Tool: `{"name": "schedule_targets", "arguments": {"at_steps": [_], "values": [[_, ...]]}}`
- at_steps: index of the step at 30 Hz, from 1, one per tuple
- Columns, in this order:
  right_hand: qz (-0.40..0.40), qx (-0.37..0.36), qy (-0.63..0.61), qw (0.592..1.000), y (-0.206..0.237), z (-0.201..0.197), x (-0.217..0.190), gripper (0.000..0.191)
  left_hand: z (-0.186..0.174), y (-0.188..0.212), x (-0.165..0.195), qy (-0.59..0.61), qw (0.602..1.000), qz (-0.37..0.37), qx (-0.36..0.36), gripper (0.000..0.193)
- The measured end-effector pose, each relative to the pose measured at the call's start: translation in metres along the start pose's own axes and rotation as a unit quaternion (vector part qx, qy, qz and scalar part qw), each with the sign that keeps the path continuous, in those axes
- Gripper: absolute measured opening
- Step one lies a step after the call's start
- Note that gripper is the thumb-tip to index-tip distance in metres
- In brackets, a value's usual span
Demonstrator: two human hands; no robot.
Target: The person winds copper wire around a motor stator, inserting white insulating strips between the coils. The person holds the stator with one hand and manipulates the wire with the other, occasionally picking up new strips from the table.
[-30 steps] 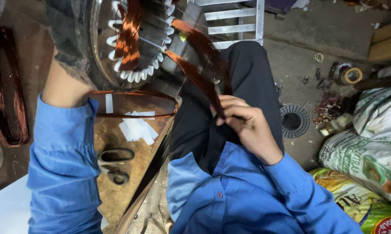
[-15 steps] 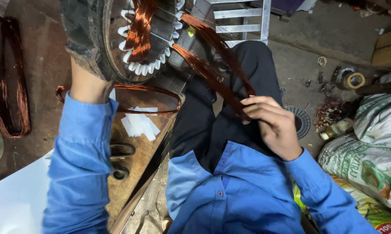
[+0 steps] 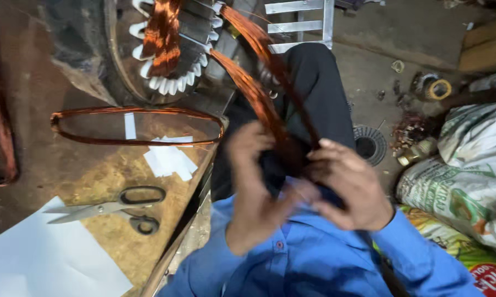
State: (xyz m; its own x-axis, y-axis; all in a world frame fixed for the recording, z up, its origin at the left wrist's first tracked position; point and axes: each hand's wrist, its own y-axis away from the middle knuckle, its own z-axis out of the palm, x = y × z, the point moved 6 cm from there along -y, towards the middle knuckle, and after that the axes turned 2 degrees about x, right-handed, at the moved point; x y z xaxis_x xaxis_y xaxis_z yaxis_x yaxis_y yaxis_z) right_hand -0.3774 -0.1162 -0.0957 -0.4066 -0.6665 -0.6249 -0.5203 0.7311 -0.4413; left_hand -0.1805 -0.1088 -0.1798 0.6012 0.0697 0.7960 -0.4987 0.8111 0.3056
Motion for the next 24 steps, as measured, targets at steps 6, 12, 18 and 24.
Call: {"name": "schedule_targets", "arguments": {"at_steps": [6, 12, 18, 24], "values": [[0.104, 0.232, -0.358, 0.899, -0.068, -0.011, -0.024, 0.064, 0.034, 0.062, 0.020, -0.152, 0.983, -0.092, -0.036, 0.058], [-0.004, 0.141, -0.539, 0.831, -0.146, 0.017, -0.001, 0.052, 0.107, 0.048, 0.130, -0.280, 0.741, 0.596, -0.131, 0.042], [0.005, 0.240, -0.653, 0.719, -0.158, 0.036, 0.025, 0.019, 0.051, 0.017, 0.111, -0.233, 0.926, 0.281, -0.096, 0.029], [0.118, 0.430, -0.504, 0.740, -0.164, 0.033, 0.013, 0.015, 0.043, -0.119, 0.196, -0.308, 0.927, 0.188, -0.100, 0.025]]}}
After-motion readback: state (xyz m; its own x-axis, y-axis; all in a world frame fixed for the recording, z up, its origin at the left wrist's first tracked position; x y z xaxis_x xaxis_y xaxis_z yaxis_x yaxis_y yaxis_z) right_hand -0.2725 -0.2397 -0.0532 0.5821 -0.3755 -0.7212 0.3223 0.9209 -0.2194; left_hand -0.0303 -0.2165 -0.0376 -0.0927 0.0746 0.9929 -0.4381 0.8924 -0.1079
